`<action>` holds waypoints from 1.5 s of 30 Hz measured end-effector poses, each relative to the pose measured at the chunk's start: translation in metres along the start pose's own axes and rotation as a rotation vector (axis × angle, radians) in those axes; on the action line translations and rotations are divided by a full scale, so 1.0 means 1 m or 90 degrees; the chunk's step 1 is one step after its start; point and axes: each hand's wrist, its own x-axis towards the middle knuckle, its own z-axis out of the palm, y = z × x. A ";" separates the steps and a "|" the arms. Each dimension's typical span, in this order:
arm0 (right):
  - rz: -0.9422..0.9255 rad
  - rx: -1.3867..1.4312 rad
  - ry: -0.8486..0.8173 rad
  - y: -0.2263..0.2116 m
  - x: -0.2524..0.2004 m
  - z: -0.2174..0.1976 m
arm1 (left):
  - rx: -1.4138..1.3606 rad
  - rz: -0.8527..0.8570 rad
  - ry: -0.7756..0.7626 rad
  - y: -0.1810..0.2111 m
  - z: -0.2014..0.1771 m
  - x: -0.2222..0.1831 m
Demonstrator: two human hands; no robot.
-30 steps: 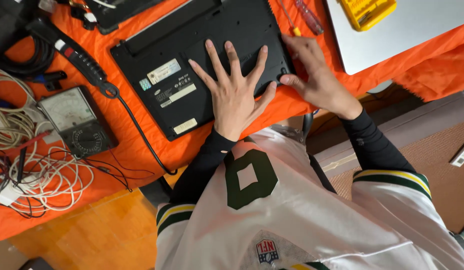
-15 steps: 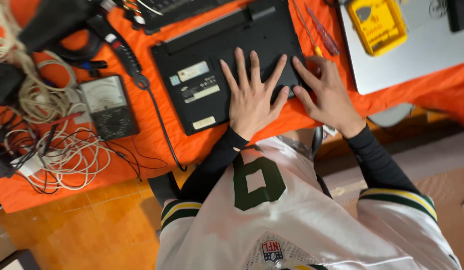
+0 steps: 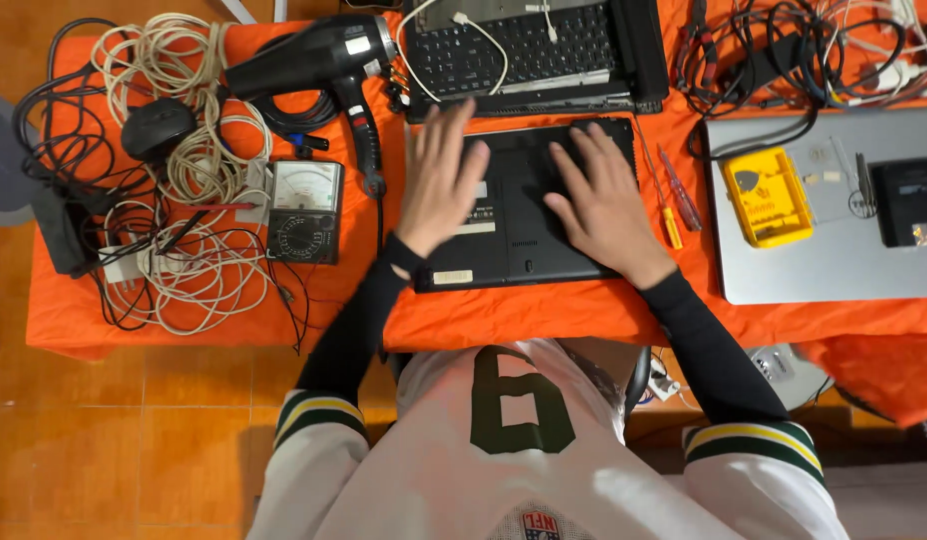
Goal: Drying the internal components of a disassembled laptop using a hair dryer and tools.
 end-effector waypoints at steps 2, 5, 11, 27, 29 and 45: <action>-0.041 -0.017 -0.014 0.003 0.013 0.014 | -0.032 -0.005 0.023 -0.026 0.001 0.014; -0.103 -0.097 -0.043 0.008 0.025 0.027 | -0.083 0.018 0.025 -0.045 0.003 0.024; -0.113 -0.008 -0.142 0.018 0.024 0.035 | -0.273 -0.013 0.066 -0.048 0.012 0.020; 0.125 0.425 0.069 0.083 0.056 0.030 | -0.543 -0.055 0.114 -0.062 0.003 0.018; 0.131 0.440 0.092 0.085 0.060 0.034 | -0.520 -0.037 0.113 -0.062 0.003 0.018; 0.153 0.484 0.070 0.085 0.053 0.027 | -0.590 -0.053 0.070 -0.063 -0.004 0.020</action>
